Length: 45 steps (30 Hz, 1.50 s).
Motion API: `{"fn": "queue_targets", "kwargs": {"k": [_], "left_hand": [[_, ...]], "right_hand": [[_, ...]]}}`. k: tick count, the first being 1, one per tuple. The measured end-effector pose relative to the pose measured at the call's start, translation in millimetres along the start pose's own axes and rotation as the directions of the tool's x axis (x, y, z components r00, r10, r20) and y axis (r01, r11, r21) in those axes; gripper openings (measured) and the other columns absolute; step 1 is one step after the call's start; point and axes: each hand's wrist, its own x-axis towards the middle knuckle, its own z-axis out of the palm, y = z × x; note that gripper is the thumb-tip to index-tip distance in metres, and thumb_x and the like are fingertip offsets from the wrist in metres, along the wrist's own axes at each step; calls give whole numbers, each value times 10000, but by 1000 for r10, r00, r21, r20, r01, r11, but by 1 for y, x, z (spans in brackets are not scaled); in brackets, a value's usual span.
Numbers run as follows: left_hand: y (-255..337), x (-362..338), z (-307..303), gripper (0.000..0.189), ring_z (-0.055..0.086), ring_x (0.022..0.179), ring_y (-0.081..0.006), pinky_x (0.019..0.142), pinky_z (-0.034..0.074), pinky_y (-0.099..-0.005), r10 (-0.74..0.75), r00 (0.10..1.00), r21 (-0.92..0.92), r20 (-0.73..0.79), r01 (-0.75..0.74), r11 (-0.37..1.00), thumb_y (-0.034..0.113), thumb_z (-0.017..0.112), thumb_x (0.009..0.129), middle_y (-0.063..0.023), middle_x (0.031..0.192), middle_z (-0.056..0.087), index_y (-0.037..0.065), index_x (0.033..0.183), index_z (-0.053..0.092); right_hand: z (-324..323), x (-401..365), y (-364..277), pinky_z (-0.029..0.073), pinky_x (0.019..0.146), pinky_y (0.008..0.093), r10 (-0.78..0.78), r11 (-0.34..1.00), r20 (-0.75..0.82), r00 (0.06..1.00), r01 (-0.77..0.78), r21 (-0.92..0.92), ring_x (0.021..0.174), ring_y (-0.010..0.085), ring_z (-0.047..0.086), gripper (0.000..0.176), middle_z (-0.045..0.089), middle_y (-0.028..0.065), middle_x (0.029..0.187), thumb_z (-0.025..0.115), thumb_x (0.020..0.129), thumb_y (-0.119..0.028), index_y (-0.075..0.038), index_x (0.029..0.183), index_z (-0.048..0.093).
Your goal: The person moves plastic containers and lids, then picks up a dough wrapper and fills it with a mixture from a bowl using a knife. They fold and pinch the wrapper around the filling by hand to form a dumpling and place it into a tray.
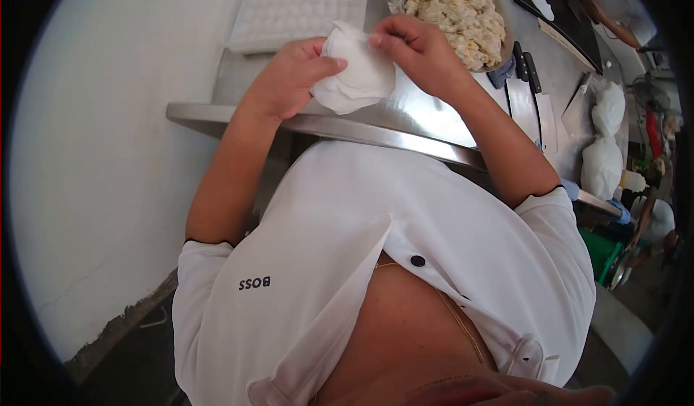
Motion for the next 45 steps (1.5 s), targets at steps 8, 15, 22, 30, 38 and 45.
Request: {"fn": "queue_targets", "kwargs": {"k": [8,15,22,30,38,45], "left_hand": [[-5,1,-3,350,641,1035,-206,931,514,-350,-12,1000,-36,5,12,999,80,613,911,-128,1135,645,-77,1219,561],[-4,1,2,362,633,1013,-190,920,502,-329,-33,998,-25,-49,32,999,125,629,891,-116,1113,650,-68,1192,579],[0,3,3,381,655,1021,-208,924,522,-336,-24,998,-10,-65,24,1000,115,619,916,-145,1128,655,-94,1227,551],[-22,32,6,403,656,1032,-215,888,509,-308,-129,984,373,-124,167,913,147,616,908,-156,1157,656,-85,1235,564],[-6,40,43,370,633,990,-203,854,504,-314,257,920,623,-295,-19,782,230,583,947,-140,1097,661,-53,1185,595],[-15,45,35,315,633,912,-226,796,523,-367,42,971,-125,-237,-73,989,259,522,999,-123,1022,648,-35,1081,595]], "right_hand": [[3,5,21,488,734,268,-35,999,16,999,34,41,786,118,583,213,631,22,834,613,947,-211,-9,994,662],[5,12,29,489,698,256,147,961,-46,988,-131,242,741,106,578,171,620,30,804,592,947,-183,-17,961,634],[-11,23,38,491,645,272,277,830,-85,957,-194,522,670,136,602,142,636,59,764,587,906,-133,-6,942,639],[-66,27,39,501,641,293,226,725,-155,962,-60,686,715,119,622,113,661,21,854,599,950,-164,-70,1009,620],[-39,15,15,491,662,252,157,923,-164,974,-85,375,697,90,608,164,635,18,780,653,897,-198,-39,939,664],[-11,3,13,473,720,266,-80,996,1,997,79,45,806,123,591,227,644,50,870,576,942,-185,-1,1035,672]]}}
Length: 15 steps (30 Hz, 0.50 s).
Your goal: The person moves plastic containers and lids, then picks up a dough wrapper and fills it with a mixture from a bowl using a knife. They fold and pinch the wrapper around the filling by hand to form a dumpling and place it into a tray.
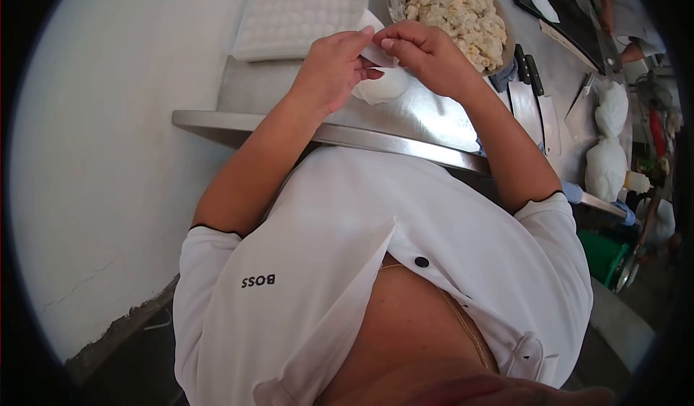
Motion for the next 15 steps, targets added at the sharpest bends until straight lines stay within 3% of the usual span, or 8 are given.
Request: {"fn": "queue_targets", "kwargs": {"k": [5,7,10,14,15], "left_hand": [[-1,-3,-8,281,637,911,-228,811,527,-375,5,998,-102,60,1,995,213,509,1000,-134,1051,641,-44,1085,585],[1,-6,-7,275,640,906,-229,815,527,-376,10,998,-115,69,-2,993,204,508,999,-135,1051,640,-46,1083,585],[1,-8,-6,261,636,906,-221,822,530,-378,32,994,-71,105,-25,997,182,512,994,-136,1036,646,-53,1083,583],[-1,-10,-5,239,635,883,-202,819,536,-366,30,995,57,90,-35,998,154,545,978,-127,1009,646,-64,1064,592],[-1,-10,-6,235,634,875,-195,815,538,-359,39,997,99,73,-46,994,147,556,974,-125,1001,646,-68,1059,595]], "right_hand": [[-1,-1,-4,480,711,286,60,998,-41,997,-61,-11,805,132,582,219,640,62,909,626,904,-196,-4,1005,662],[1,-2,-4,486,703,301,6,993,-110,994,-19,-114,789,141,579,230,632,64,904,675,869,-208,-5,974,652],[5,-3,-3,487,695,305,-83,963,-129,988,47,-264,780,147,577,237,623,68,884,705,846,-206,-5,958,648],[1,-2,3,485,697,300,-39,971,-91,995,16,-238,769,151,579,212,624,74,871,698,852,-189,-8,950,647],[1,-1,8,484,697,296,-18,987,-61,998,8,-159,766,148,579,200,625,69,856,688,859,-181,-8,951,646]]}}
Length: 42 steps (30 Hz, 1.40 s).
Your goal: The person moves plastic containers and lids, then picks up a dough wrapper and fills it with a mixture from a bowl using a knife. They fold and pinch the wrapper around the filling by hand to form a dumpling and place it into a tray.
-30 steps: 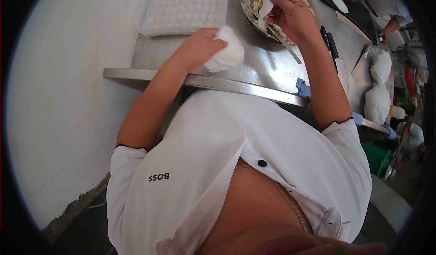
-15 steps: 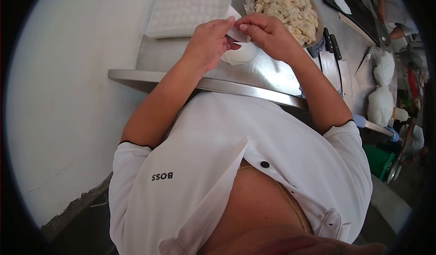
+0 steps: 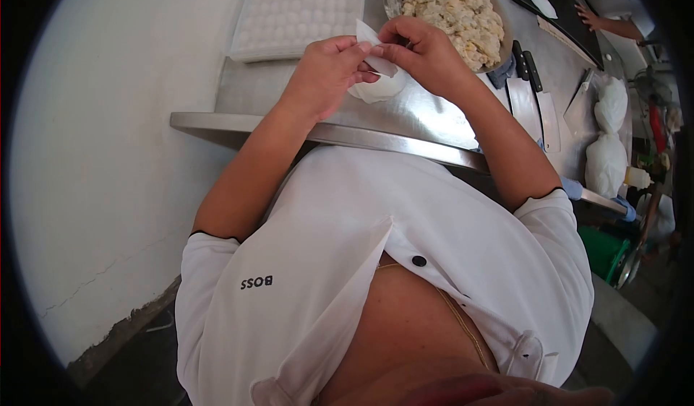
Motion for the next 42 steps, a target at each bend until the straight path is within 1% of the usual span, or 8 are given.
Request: {"fn": "queue_targets", "kwargs": {"k": [8,11,13,16,25,31,37,42], "left_hand": [[6,-6,0,267,647,849,-207,805,539,-345,-26,999,77,-20,27,997,150,547,981,-135,985,647,-82,1110,581],[7,-8,0,273,652,850,-222,798,540,-350,-41,997,16,-62,42,999,147,530,986,-143,999,646,-81,1133,561],[5,-10,-5,273,653,853,-229,794,540,-353,-55,996,-45,-72,51,998,146,523,989,-148,1008,646,-79,1142,550],[-4,-7,-16,272,653,865,-230,787,539,-362,-54,998,-83,-15,53,995,155,523,989,-153,1035,642,-67,1147,541],[-1,-7,-3,290,627,991,-221,852,508,-399,32,997,-153,-71,-42,987,137,587,946,-114,1101,633,-12,1190,538],[0,-13,-1,316,615,1021,-216,836,510,-394,34,996,-211,-78,-49,976,107,598,923,-104,1129,623,3,1214,532],[6,-10,-17,339,597,921,-179,703,484,-340,-30,1000,-190,6,30,981,124,625,890,-90,1046,630,-4,1193,543],[10,-10,-13,279,589,842,-146,662,463,-311,-45,995,-54,-93,40,998,174,628,908,-69,995,639,4,1124,578]], "right_hand": [[-3,5,9,480,697,241,77,969,77,994,-93,227,775,85,577,156,629,18,829,609,943,-166,-16,985,624],[-5,10,14,504,699,281,246,896,24,969,-237,376,776,124,608,169,636,46,837,591,925,-160,-5,977,631],[-6,12,20,512,702,287,348,717,80,934,-320,620,776,137,616,171,635,54,860,591,925,-158,-19,1019,622],[-6,11,22,509,695,289,330,597,218,918,-382,706,769,139,609,176,636,52,890,594,925,-159,-30,1040,624],[0,4,1,507,700,275,307,689,275,911,-412,596,849,141,615,246,642,52,941,658,891,-209,-25,1049,619],[-6,6,7,534,702,281,277,641,316,907,-420,642,844,152,627,192,635,74,942,637,898,-141,-16,1041,609],[-7,9,12,553,678,301,274,536,370,888,-461,708,800,158,636,143,639,78,922,604,913,-106,-15,1024,600],[-7,8,13,550,660,303,264,510,415,870,-492,706,770,148,632,152,632,63,894,609,913,-116,-27,1036,597]]}}
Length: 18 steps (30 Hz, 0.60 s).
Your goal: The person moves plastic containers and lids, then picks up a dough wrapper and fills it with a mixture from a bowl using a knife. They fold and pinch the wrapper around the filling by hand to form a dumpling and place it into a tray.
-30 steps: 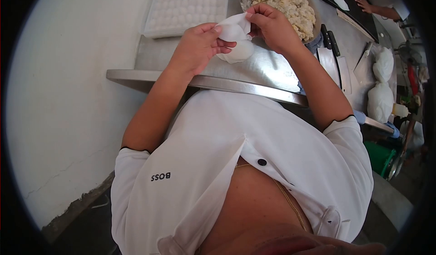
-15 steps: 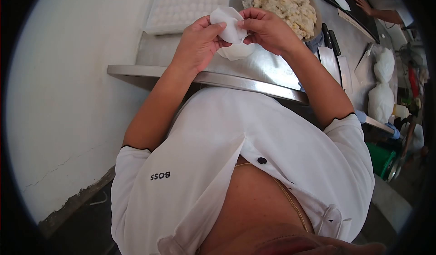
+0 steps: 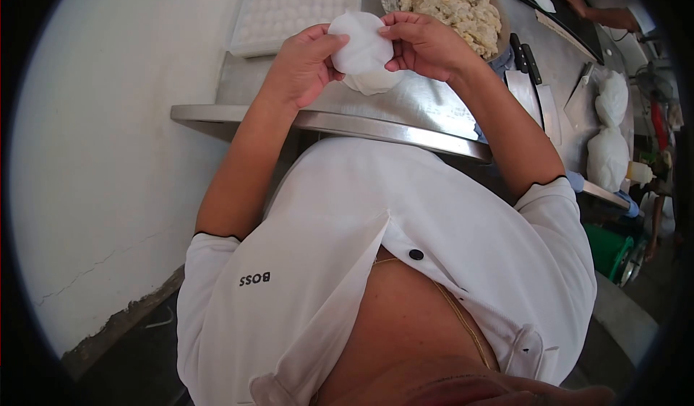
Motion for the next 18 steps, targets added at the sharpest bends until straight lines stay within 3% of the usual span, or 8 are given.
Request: {"fn": "queue_targets", "kwargs": {"k": [5,8,10,12,14,16,17,18], "left_hand": [[-13,7,-10,306,592,781,-138,625,459,-286,6,1000,30,16,-6,1000,207,629,921,-62,946,642,-6,1135,576],[-15,5,-6,347,600,794,-137,637,465,-287,-34,999,88,-31,37,995,222,620,932,-61,950,639,-11,1179,548],[-16,2,2,370,607,821,-138,660,471,-293,-68,995,137,-79,78,988,231,612,939,-62,971,634,-10,1208,529],[-17,-2,9,492,621,905,-198,726,492,-331,-76,978,244,-196,123,962,344,606,944,-116,1051,624,-37,1237,500],[-18,1,8,541,618,945,-232,755,496,-360,-188,972,92,-138,202,975,410,574,949,-139,1093,609,-42,1237,495],[-19,7,8,596,614,984,-267,784,500,-389,-293,954,-49,-64,290,956,475,543,955,-163,1135,594,-47,1238,490],[-19,9,8,621,611,1000,-285,794,503,-410,-324,945,-174,32,325,930,509,503,962,-174,1146,589,-47,1237,487],[-20,11,8,650,608,1016,-303,803,507,-431,-343,930,-293,131,367,883,544,463,969,-185,1156,584,-48,1237,485]], "right_hand": [[-4,4,5,532,642,287,-31,999,-70,997,28,-43,735,124,610,140,621,31,849,633,898,-136,-51,1008,615],[1,4,6,517,634,280,-59,978,-151,987,26,-208,723,106,591,125,615,13,819,645,882,-145,-50,963,637],[13,-2,-1,507,625,266,-201,869,-257,945,51,-492,717,97,576,142,605,-1,795,635,889,-175,-42,937,650],[20,-6,-8,498,641,270,-217,809,-239,946,37,-587,720,119,586,130,624,20,841,632,889,-140,-50,981,647],[25,-10,-5,489,656,275,-230,738,-224,947,20,-674,722,142,596,145,642,41,888,630,890,-105,-57,1025,645],[31,-13,6,503,686,343,-558,80,200,805,292,-953,762,239,616,140,635,92,894,629,865,-100,-62,1000,642],[37,-17,7,505,722,403,-467,-47,254,847,263,-964,824,318,603,154,608,122,914,647,813,-76,-66,966,637],[45,-23,10,505,722,403,-466,-49,250,848,257,-965,824,318,603,154,608,122,914,647,813,-76,-66,966,637]]}}
